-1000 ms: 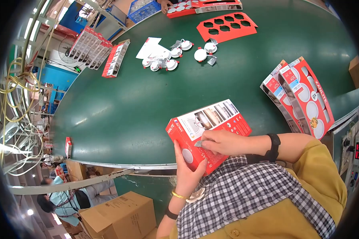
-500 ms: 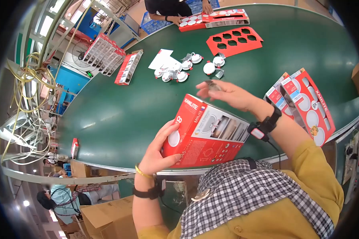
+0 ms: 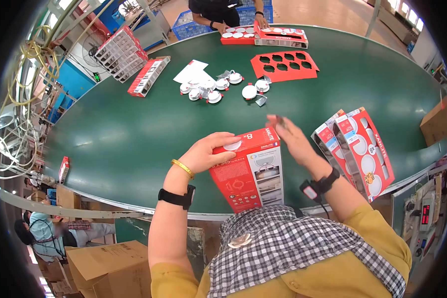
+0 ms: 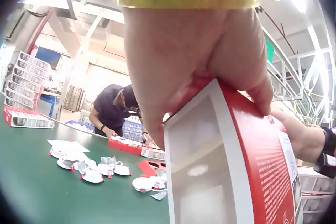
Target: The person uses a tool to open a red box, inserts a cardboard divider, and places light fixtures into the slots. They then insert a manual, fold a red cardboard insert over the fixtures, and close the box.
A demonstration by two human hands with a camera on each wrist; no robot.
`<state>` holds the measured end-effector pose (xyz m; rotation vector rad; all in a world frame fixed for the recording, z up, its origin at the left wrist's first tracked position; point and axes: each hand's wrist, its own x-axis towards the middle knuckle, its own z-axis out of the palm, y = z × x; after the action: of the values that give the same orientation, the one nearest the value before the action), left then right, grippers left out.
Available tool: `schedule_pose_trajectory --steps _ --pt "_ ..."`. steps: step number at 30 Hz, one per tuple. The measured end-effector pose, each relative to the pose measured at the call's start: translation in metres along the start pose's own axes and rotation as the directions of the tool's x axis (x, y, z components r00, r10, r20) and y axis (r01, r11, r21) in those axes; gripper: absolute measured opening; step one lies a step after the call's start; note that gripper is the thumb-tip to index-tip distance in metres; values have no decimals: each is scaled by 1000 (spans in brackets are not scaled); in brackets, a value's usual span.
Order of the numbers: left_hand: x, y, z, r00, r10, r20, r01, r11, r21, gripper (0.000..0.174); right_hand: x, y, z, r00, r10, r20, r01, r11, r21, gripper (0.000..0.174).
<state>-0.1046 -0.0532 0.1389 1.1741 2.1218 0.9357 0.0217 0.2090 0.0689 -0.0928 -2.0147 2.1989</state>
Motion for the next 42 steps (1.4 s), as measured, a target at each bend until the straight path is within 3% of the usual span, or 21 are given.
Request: schedule_pose_trajectory --steps 2,4,6,7,9,10,13,16,25,30,33,35,36,38,39,40,42 --pt "9 6 7 1000 13 1 -13 1000 9 43 11 -21 -1 997 -69 25 70 997 -34 36" --pt "15 4 13 1000 28 -3 -28 999 26 41 18 -20 -5 997 -27 68 33 996 -89 30" --pt "22 -4 21 939 297 -171 -213 897 388 30 26 -11 -6 993 14 117 3 989 -145 26" --pt "21 -8 26 938 300 -174 -215 898 385 30 29 -3 -6 999 -9 48 18 983 -185 22" --pt "15 2 39 813 391 -431 -194 880 433 16 30 1 -4 999 -29 -25 22 973 -228 19" --pt "11 3 45 815 392 -428 -198 881 429 16 30 2 -2 998 -16 -55 6 983 -181 17" --pt "-3 4 56 638 363 -679 -47 899 436 13 28 0 0 995 4 -96 -17 992 -128 16" --pt "-13 10 63 665 344 -663 -10 892 453 15 27 2 0 994 5 -107 -17 993 -115 17" --pt "-19 26 77 642 420 -641 51 811 582 21 11 -9 9 988 -21 -155 -1 990 -144 19" --pt "-24 42 82 677 318 -664 117 844 523 31 0 -19 12 989 -40 -145 16 987 -162 18" --pt "-29 47 82 708 287 -645 125 849 514 35 -6 -29 11 993 -8 -114 -12 985 -172 18" --pt "-37 53 82 734 266 -625 124 852 508 35 -5 -32 3 998 55 23 -52 990 -130 20" --pt "-41 55 82 754 247 -609 123 857 500 35 -6 -40 1 998 57 20 -54 990 -128 20" --pt "-48 58 90 740 267 -617 123 849 514 35 -10 -59 -2 981 114 155 -57 943 -327 23" --pt "-51 59 93 724 285 -628 126 840 527 36 -12 -56 -2 980 4 199 73 924 -376 26" --pt "-53 61 95 726 283 -627 126 841 526 36 -16 -54 0 980 6 198 70 925 -374 26" --pt "-55 65 96 705 315 -636 123 829 546 36 -22 -54 6 955 -119 270 242 839 -487 27"
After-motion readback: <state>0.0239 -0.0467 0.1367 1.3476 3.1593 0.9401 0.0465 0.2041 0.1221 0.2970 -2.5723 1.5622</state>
